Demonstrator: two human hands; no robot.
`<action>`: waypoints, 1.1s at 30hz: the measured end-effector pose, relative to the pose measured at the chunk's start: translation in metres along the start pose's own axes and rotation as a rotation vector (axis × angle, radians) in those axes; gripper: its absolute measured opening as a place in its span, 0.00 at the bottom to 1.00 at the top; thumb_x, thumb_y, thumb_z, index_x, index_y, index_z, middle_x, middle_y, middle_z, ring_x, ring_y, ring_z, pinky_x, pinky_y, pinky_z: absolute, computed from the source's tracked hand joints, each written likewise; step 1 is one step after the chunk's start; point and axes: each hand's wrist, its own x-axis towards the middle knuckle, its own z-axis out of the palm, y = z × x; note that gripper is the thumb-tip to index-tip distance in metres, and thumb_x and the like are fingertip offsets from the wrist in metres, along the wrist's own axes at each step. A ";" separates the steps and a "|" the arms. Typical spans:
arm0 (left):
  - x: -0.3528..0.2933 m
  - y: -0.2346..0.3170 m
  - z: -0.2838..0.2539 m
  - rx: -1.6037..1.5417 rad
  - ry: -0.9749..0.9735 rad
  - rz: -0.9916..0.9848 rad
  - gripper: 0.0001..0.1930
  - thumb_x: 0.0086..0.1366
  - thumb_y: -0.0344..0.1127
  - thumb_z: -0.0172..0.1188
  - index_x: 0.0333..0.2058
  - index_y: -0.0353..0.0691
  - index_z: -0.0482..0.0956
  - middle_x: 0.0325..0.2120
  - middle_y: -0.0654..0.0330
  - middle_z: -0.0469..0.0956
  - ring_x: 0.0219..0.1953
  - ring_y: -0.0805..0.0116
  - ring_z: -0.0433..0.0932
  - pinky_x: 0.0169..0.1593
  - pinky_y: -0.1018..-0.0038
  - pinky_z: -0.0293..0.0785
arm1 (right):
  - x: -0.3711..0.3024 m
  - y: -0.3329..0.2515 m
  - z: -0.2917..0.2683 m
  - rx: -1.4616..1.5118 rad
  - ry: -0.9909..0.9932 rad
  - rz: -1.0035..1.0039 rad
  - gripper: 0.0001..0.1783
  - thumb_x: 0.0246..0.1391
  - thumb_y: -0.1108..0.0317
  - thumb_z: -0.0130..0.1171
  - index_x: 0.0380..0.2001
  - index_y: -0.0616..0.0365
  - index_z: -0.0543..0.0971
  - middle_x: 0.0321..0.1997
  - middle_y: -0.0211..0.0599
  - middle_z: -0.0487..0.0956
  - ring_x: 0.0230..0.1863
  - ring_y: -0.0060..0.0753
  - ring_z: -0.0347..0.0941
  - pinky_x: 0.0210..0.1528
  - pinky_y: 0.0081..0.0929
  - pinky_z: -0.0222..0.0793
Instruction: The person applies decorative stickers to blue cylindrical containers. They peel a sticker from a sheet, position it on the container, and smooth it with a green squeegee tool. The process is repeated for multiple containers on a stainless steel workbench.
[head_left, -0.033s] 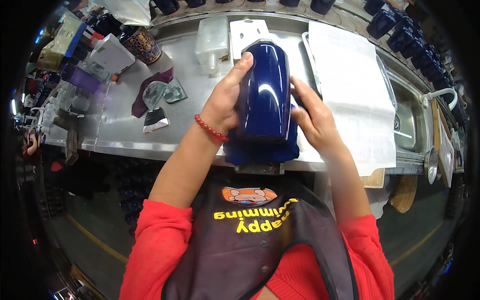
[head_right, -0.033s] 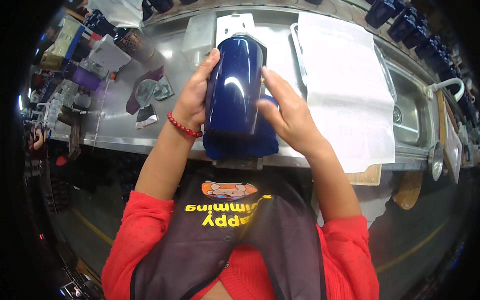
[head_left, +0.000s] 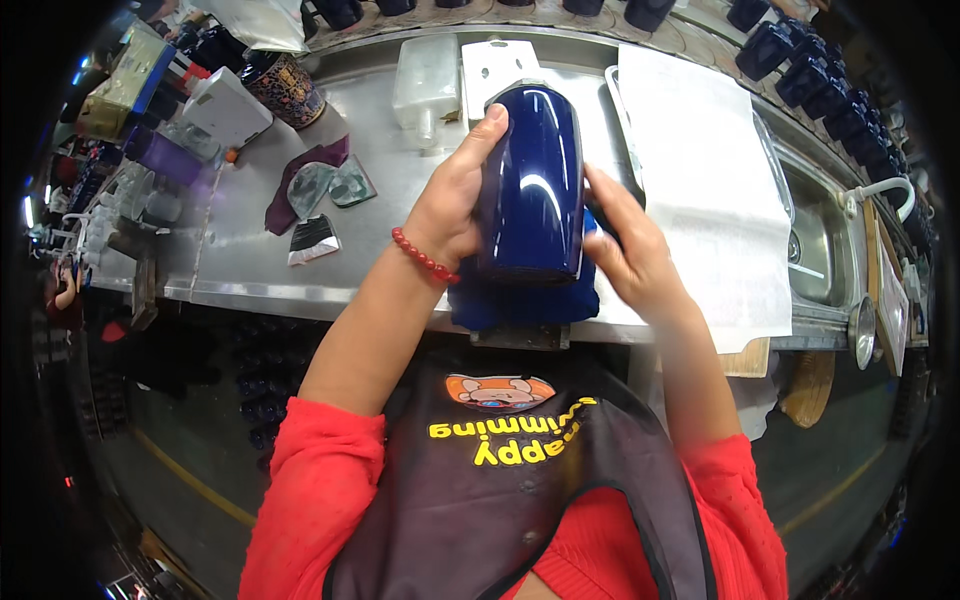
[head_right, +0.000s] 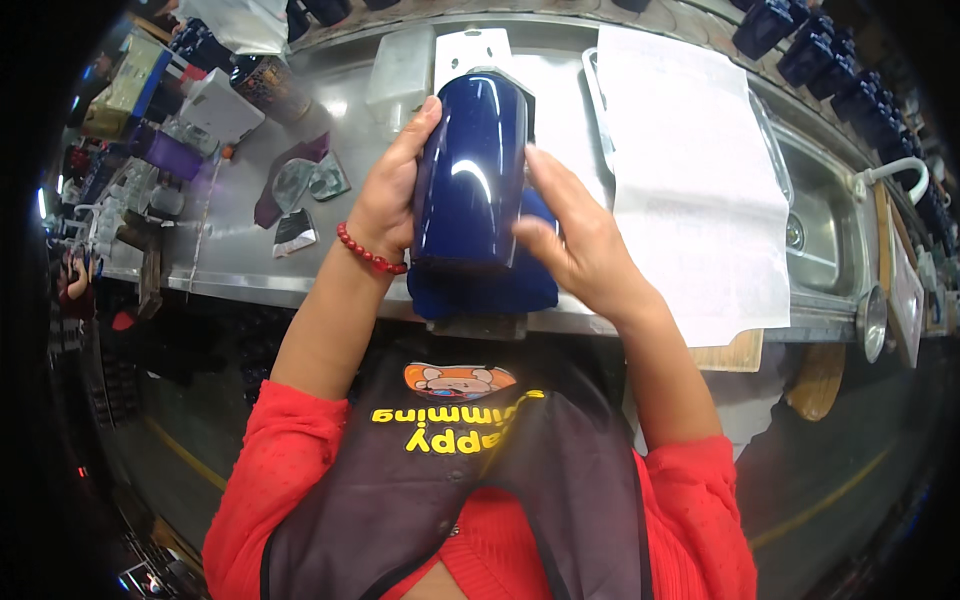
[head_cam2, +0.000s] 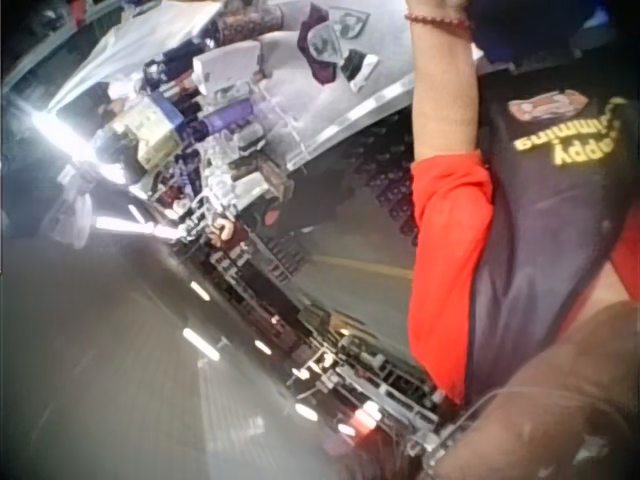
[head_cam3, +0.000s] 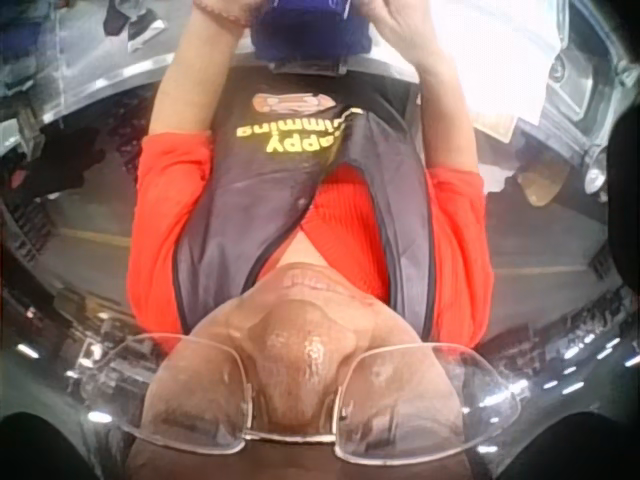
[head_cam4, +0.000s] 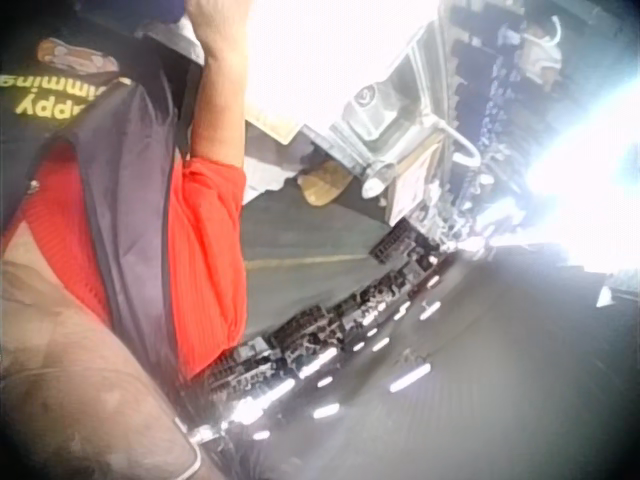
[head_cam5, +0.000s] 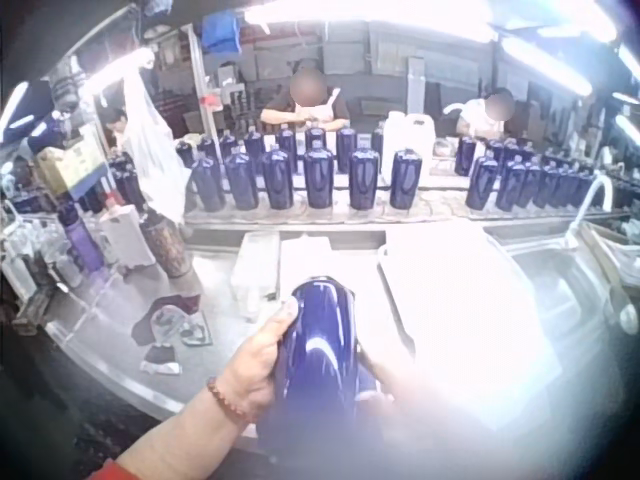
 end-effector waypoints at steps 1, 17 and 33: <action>0.000 0.002 0.001 -0.011 0.047 -0.018 0.22 0.76 0.52 0.53 0.52 0.38 0.77 0.41 0.53 0.84 0.37 0.64 0.87 0.42 0.66 0.87 | -0.007 -0.004 0.000 -0.016 -0.024 -0.015 0.42 0.66 0.45 0.56 0.71 0.66 0.62 0.70 0.60 0.66 0.71 0.55 0.65 0.70 0.40 0.62; -0.009 -0.035 -0.003 0.614 0.400 0.298 0.29 0.78 0.49 0.51 0.66 0.34 0.62 0.54 0.53 0.74 0.53 0.70 0.75 0.58 0.73 0.73 | -0.044 -0.014 0.005 -0.228 0.041 -0.071 0.36 0.54 0.77 0.66 0.66 0.64 0.69 0.70 0.59 0.67 0.67 0.56 0.69 0.65 0.39 0.69; 0.005 -0.154 0.086 2.180 -0.689 0.466 0.14 0.59 0.31 0.63 0.44 0.39 0.74 0.39 0.46 0.77 0.47 0.46 0.74 0.52 0.59 0.74 | -0.216 0.016 -0.118 -0.577 0.227 0.318 0.13 0.50 0.78 0.68 0.41 0.64 0.80 0.62 0.49 0.76 0.62 0.52 0.73 0.57 0.38 0.73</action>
